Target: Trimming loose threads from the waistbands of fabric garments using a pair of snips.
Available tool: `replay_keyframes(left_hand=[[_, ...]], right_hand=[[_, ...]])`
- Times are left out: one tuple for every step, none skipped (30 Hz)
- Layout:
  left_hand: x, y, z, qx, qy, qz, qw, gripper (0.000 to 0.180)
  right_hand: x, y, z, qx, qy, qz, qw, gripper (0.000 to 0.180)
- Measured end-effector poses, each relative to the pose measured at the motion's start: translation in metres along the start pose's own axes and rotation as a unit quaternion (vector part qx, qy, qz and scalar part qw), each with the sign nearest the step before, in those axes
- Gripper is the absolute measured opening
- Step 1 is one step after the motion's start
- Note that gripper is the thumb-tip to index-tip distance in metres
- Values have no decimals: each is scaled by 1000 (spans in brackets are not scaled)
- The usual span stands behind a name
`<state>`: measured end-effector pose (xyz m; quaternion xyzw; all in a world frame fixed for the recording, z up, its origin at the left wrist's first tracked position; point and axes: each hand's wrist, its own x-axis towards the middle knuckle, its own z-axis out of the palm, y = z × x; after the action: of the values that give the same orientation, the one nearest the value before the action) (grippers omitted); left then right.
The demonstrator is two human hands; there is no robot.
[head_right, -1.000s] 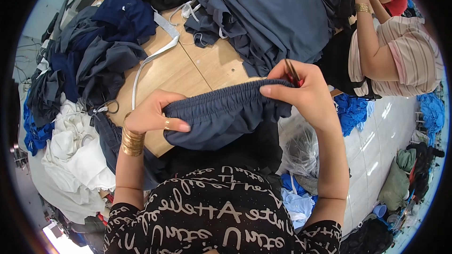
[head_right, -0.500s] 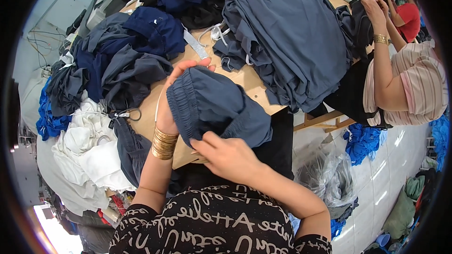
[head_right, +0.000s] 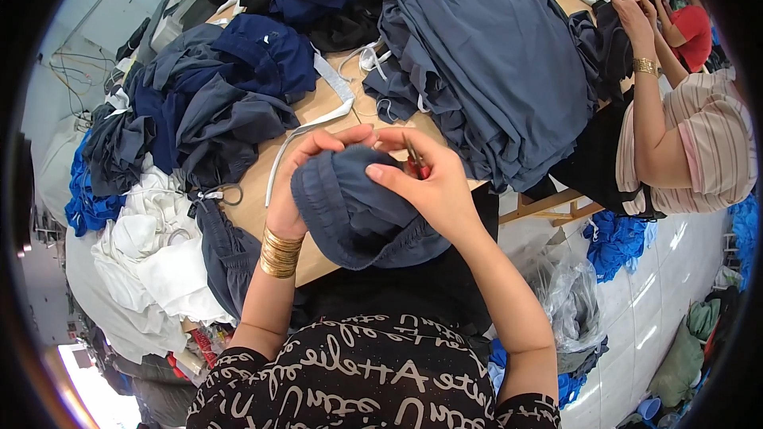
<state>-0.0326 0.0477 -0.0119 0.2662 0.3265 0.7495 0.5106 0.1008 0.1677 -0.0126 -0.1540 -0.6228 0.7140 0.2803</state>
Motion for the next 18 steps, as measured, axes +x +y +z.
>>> replay_keyframes(left_hand=[[-1, 1, -2, 71, -14, 8, 997, 20], [-3, 6, 0, 70, -6, -10, 997, 14], [-4, 8, -2, 70, -4, -11, 997, 14], [-6, 10, -5, 104, 6, -11, 994, 15], [-7, 11, -6, 138, 17, -11, 990, 16], [-8, 10, -7, 138, 19, -10, 990, 16], [-8, 9, -7, 247, 45, 18, 968, 18], [-8, 8, -7, 351, 71, 46, 932, 20], [-9, 5, -14, 492, 108, 48, 863, 19], [-11, 4, -12, 490, 109, 47, 864, 19], [-14, 1, -8, 443, 141, 21, 885, 17], [-17, -2, -5, 395, 173, -5, 902, 16], [-19, -4, -4, 387, 161, -9, 908, 12], [-22, -6, -2, 385, 162, -9, 909, 12], [-24, -9, -1, 301, 166, -33, 938, 8], [-26, -11, 1, 215, 167, -58, 960, 9], [-28, -12, 0, 162, 171, -104, 966, 21], [-28, -12, 3, 160, 169, -105, 967, 21]], right_hand=[[0, -3, -1, 1, -1, 0, 1000, 27], [0, -9, -4, -19, -43, 36, 998, 26], [-1, -12, -6, -40, -86, 72, 993, 25], [-2, -9, -2, 27, -65, 62, 996, 20], [-2, -10, -4, 28, -67, 62, 995, 20], [-3, -14, -8, 4, -79, 90, 993, 18], [-3, -17, -11, -20, -89, 117, 989, 16], [-3, -18, -11, -9, -91, 138, 986, 14], [-3, -18, -11, -11, -92, 140, 986, 14], [-3, -18, -12, -4, -107, 158, 982, 14], [-3, -18, -12, 3, -121, 176, 977, 15], [-4, -10, -14, 18, -114, 173, 978, 14], [-4, -11, -15, 17, -115, 175, 978, 14], [-5, -14, -16, 22, -90, 197, 976, 13], [-6, -16, -16, 28, -65, 218, 973, 12], [-8, -11, -16, 45, -46, 218, 974, 12], [-9, -11, -16, 43, -44, 219, 974, 12], [-10, -11, -16, 45, -43, 228, 972, 13]])
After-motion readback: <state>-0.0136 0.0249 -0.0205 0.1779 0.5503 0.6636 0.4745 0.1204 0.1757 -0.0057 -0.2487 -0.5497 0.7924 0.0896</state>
